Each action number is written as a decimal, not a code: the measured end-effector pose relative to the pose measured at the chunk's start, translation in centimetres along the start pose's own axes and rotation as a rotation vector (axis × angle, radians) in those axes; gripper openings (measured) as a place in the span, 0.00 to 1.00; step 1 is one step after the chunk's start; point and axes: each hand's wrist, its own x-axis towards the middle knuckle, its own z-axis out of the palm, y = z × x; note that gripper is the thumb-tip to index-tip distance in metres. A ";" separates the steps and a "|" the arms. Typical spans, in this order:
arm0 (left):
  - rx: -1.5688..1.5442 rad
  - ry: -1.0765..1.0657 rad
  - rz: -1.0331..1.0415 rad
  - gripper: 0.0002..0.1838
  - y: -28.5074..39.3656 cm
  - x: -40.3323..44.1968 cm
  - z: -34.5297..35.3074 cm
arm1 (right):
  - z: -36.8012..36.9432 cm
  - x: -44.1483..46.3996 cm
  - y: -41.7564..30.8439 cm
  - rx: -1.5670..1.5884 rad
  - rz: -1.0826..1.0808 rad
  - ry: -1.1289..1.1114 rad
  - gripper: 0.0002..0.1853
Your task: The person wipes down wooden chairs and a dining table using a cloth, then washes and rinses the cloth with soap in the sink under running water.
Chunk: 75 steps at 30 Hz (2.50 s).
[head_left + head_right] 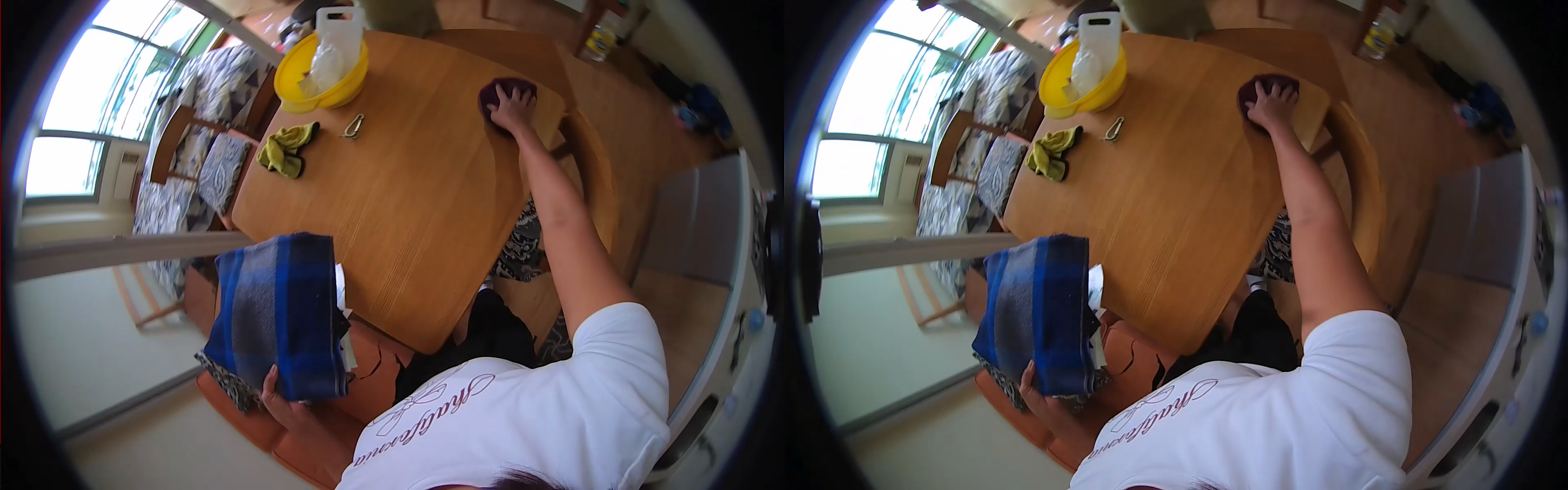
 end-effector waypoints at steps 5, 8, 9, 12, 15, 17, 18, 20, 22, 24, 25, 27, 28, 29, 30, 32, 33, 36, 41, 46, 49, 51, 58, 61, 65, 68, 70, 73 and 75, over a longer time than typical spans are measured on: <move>-0.070 0.036 0.019 0.17 -1.1 -4.8 1.6 | -0.4 -0.2 -10.6 0.371 -0.595 0.152 0.22; -0.140 -0.004 -0.041 0.18 -1.8 -7.0 5.1 | -2.8 -10.2 -16.2 0.958 -0.833 0.123 0.20; -0.115 -0.075 -0.050 0.17 -1.9 -7.5 6.2 | -4.0 -14.4 -17.0 1.098 -0.914 0.050 0.19; -0.137 -0.151 -0.021 0.16 -3.2 -8.9 10.0 | -9.3 -24.4 -15.3 1.171 -1.235 -0.197 0.16; -0.198 -0.147 -0.053 0.18 -7.0 -7.7 12.7 | -9.7 -26.3 -11.9 1.210 -1.375 -0.239 0.13; -0.171 -0.185 -0.097 0.22 -10.7 -4.8 11.0 | -11.0 -22.1 -8.7 1.249 -1.256 -0.292 0.11; -0.147 -0.218 -0.129 0.23 -12.5 -4.2 10.9 | -11.7 -18.9 -7.1 1.234 -1.170 -0.292 0.11; -0.045 -0.295 -0.159 0.24 -16.4 -2.4 9.6 | -10.8 -13.4 -3.3 0.953 -1.007 -0.157 0.09; 0.032 -0.335 -0.151 0.24 -19.2 -1.3 8.6 | -7.0 -8.0 0.6 0.818 -0.753 0.036 0.12; 0.198 -0.304 -0.176 0.24 -20.7 -0.9 8.7 | -4.1 -3.5 4.7 0.621 -0.585 0.123 0.16; 0.196 -0.322 -0.234 0.24 -21.5 0.5 7.0 | -3.0 -2.2 6.0 0.513 -0.513 0.180 0.17; 0.329 -0.301 -0.206 0.23 -21.0 0.5 7.9 | -2.1 -1.3 6.8 0.478 -0.456 0.201 0.17; 0.466 -0.277 -0.185 0.22 -20.5 0.3 8.4 | -1.8 -1.2 6.7 0.440 -0.394 0.214 0.18; 0.659 -0.280 -0.166 0.24 -19.8 0.5 8.7 | -1.7 -1.6 5.9 0.479 -0.368 0.212 0.17; 0.654 -0.282 -0.161 0.24 -18.8 1.8 8.4 | -1.6 -2.4 4.8 0.480 -0.371 0.218 0.17; 1.692 -0.446 0.072 0.38 -17.1 5.2 7.2 | -2.5 -4.8 2.2 0.497 -0.417 0.169 0.17; 2.050 -0.136 0.479 0.53 -15.8 2.7 10.7 | -3.5 -5.9 0.7 0.525 -0.457 0.130 0.17; 1.736 -0.244 0.754 0.51 -13.3 5.8 18.0 | -5.9 -8.7 -3.7 0.612 -0.565 0.054 0.17; 0.669 -0.605 0.021 0.40 -13.5 14.6 36.2 | -4.7 -6.0 -6.4 0.690 -0.703 -0.036 0.17; 0.259 -0.238 -0.086 0.32 -15.6 19.7 48.4 | -2.6 -2.7 -10.2 0.483 -0.450 0.131 0.21; 0.013 -0.366 -0.213 0.21 -15.7 21.4 49.7 | -3.0 -2.7 -12.4 0.529 -0.533 0.067 0.21; 0.038 -0.381 -0.234 0.20 -15.1 22.6 49.0 | -2.5 -1.2 -12.4 0.556 -0.605 0.057 0.21; 0.215 -0.423 -0.190 0.18 -10.5 19.7 35.7 | 3.8 9.7 -16.0 0.460 -0.448 0.226 0.18; 0.340 -0.303 -0.192 0.16 -7.2 17.9 27.3 | 6.4 14.5 -19.3 0.494 -0.388 0.307 0.14; 0.280 -0.171 -0.120 0.19 -4.5 14.9 19.4 | 4.6 16.9 -29.5 1.031 -0.391 0.404 0.09; 0.303 -0.109 -0.075 0.23 -4.2 14.9 14.4 | 2.9 13.8 -39.2 1.032 -0.789 0.074 0.13; 0.252 -0.067 -0.057 0.25 -4.0 14.6 13.2 | 2.7 11.0 -43.8 0.738 -1.148 -0.099 0.17; 0.162 0.064 -0.093 0.23 -4.8 14.5 13.4 | 3.6 11.1 -46.5 0.487 -1.043 -0.245 0.23; 0.124 0.065 -0.146 0.25 -5.2 15.4 12.1 | 4.8 14.7 -46.3 0.303 -0.902 -0.149 0.24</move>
